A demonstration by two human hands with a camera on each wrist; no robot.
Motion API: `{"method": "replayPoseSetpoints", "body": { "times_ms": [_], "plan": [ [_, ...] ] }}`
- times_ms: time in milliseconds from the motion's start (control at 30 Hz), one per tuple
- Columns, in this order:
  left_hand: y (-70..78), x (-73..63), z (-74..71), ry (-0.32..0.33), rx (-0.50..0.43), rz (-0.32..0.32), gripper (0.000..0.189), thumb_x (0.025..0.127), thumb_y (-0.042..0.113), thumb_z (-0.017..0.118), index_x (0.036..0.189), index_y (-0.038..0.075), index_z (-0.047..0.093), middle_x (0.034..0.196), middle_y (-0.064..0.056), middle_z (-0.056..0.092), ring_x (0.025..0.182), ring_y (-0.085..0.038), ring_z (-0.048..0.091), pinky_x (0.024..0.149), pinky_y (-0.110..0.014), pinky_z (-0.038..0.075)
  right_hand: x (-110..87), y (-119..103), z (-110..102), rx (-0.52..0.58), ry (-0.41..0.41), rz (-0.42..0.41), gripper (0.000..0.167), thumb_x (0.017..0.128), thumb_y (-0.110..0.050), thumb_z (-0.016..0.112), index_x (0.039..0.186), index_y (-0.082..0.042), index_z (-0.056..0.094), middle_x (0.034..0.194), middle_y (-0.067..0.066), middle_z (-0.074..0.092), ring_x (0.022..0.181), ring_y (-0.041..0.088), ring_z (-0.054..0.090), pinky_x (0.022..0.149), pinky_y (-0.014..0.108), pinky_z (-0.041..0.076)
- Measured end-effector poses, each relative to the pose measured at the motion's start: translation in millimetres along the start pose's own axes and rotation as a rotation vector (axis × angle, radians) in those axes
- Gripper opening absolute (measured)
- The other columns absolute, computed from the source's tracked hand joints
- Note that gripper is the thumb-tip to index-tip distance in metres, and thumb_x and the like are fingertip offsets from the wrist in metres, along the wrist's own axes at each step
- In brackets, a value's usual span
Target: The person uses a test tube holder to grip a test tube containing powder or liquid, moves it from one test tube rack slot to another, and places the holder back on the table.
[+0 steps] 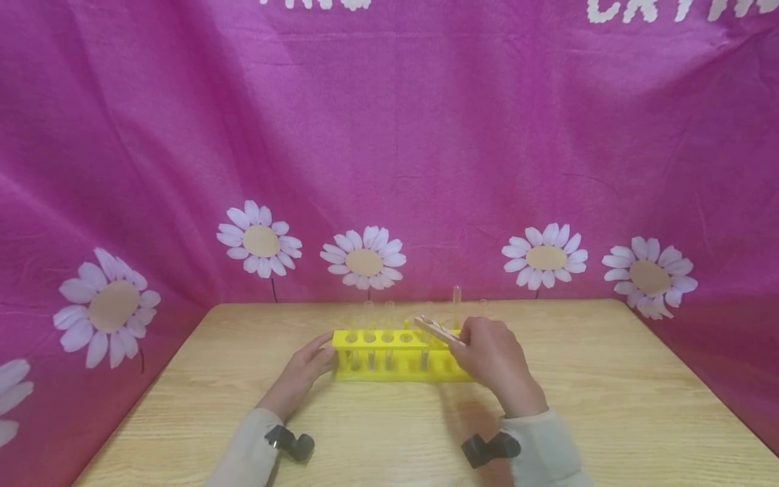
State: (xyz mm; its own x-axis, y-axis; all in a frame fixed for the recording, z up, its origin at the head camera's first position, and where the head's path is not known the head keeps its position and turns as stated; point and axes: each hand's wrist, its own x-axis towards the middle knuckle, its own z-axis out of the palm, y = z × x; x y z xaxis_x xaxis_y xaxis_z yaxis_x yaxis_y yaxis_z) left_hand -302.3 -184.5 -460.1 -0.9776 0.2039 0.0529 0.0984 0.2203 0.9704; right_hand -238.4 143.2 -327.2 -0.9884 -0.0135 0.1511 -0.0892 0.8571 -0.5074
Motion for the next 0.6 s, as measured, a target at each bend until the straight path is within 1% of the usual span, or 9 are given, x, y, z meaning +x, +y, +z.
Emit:
{"method": "replayPoseSetpoints", "body": {
  "times_ms": [333, 600],
  "plan": [
    [-0.8, -0.3, -0.1, 0.003, 0.01, -0.004, 0.065, 0.092, 0.057, 0.054, 0.146, 0.025, 0.041, 0.144, -0.011, 0.047, 0.121, -0.029, 0.056, 0.111, -0.053, 0.031, 0.4, 0.2, 1.6, -0.009, 0.017, -0.007, 0.017, 0.083, -0.019, 0.072, 0.075, -0.008, 0.062, 0.064, 0.003, 0.054, 0.059, 0.019, 0.048, 0.05, 0.027, 0.04],
    [-1.4, 0.4, 0.2, 0.003, 0.016, -0.004, 0.063, 0.092, 0.058, 0.053, 0.146, 0.027, 0.041, 0.148, -0.007, 0.042, 0.122, -0.028, 0.055, 0.111, -0.053, 0.032, -0.3, -0.1, 0.5, -0.001, 0.021, -0.009, 0.015, 0.084, -0.017, 0.071, 0.076, -0.008, 0.062, 0.064, 0.003, 0.054, 0.06, 0.019, 0.048, 0.051, 0.028, 0.04]
  ]
}}
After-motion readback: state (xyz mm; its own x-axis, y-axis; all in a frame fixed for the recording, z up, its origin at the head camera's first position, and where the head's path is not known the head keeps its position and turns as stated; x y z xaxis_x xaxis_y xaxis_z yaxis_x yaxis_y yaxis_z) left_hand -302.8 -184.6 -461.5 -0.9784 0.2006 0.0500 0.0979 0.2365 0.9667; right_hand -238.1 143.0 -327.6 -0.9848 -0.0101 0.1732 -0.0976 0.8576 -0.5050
